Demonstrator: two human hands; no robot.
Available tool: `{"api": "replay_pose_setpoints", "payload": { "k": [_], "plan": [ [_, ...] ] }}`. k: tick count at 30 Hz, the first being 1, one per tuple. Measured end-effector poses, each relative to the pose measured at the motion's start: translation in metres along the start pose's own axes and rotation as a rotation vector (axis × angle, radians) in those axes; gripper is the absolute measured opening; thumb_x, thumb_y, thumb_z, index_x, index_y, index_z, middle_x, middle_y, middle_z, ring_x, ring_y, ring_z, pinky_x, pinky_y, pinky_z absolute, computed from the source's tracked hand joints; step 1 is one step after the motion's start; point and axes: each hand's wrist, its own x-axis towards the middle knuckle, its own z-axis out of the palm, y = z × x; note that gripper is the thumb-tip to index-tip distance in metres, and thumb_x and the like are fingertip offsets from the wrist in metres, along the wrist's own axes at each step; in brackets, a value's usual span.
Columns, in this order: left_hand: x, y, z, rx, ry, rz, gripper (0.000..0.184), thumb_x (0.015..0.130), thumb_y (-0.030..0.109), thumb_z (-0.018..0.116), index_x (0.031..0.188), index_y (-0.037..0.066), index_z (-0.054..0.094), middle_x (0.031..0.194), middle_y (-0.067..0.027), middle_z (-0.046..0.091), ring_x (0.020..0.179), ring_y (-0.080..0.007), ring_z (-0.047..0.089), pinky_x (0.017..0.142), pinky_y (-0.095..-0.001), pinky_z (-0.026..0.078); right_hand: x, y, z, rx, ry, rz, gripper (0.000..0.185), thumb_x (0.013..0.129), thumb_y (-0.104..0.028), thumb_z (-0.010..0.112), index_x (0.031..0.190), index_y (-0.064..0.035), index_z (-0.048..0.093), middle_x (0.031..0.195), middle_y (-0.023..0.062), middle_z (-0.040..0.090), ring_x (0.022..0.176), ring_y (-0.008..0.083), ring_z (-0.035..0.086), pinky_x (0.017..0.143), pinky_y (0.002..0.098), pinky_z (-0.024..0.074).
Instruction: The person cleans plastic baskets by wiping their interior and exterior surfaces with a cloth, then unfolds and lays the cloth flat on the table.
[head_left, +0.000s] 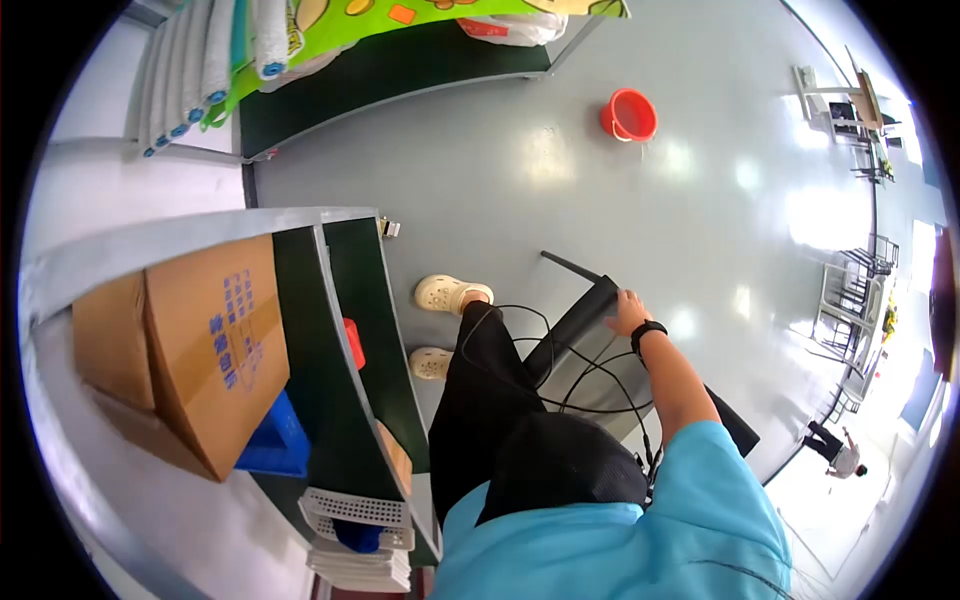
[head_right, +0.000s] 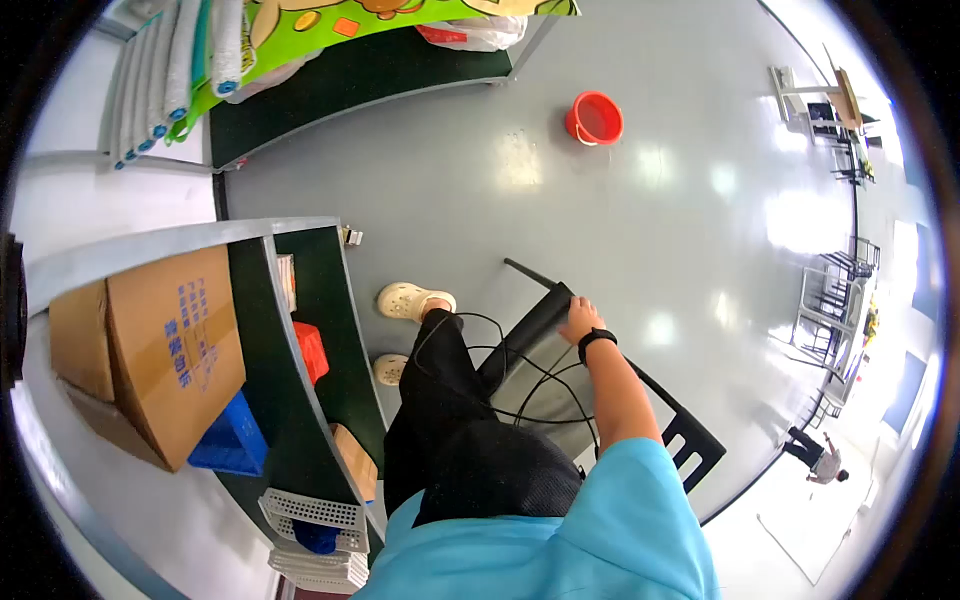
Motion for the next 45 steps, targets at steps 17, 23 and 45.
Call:
{"api": "replay_pose_setpoints", "payload": {
  "k": [17, 23, 45],
  "plan": [
    [0.019, 0.040, -0.014, 0.066, -0.063, -0.132, 0.033, 0.086, 0.032, 0.061, 0.106, 0.007, 0.064, 0.096, -0.0134, 0.061, 0.088, -0.0274, 0.057, 0.076, -0.0407, 0.049, 0.059, -0.064, 0.033, -0.016, -0.060, 0.061, 0.075, 0.074, -0.047, 0.075, 0.128, -0.0053, 0.044, 0.120, 0.0188, 0.056, 0.114, 0.0360, 0.053, 0.095, 0.0464, 0.0435],
    [0.020, 0.030, -0.009, 0.015, -0.047, -0.122, 0.031, 0.087, 0.031, 0.060, 0.106, 0.006, 0.064, 0.095, -0.0130, 0.061, 0.086, -0.0265, 0.057, 0.075, -0.0399, 0.048, 0.019, -0.143, 0.080, -0.117, -0.362, -0.357, 0.054, 0.081, -0.034, 0.068, 0.120, -0.0021, 0.049, 0.120, 0.0165, 0.055, 0.113, 0.0323, 0.054, 0.089, 0.0440, 0.0484],
    [0.011, -0.034, 0.001, -0.042, -0.037, -0.155, 0.028, 0.093, 0.027, 0.055, 0.105, 0.004, 0.064, 0.089, -0.0117, 0.060, 0.080, -0.0235, 0.055, 0.072, -0.0369, 0.048, -0.033, -0.185, 0.176, -0.410, 0.131, -0.624, 0.020, 0.077, -0.025, 0.063, 0.087, -0.0075, 0.061, 0.102, 0.0088, 0.057, 0.092, 0.0259, 0.053, 0.080, 0.0349, 0.0433]
  ]
}}
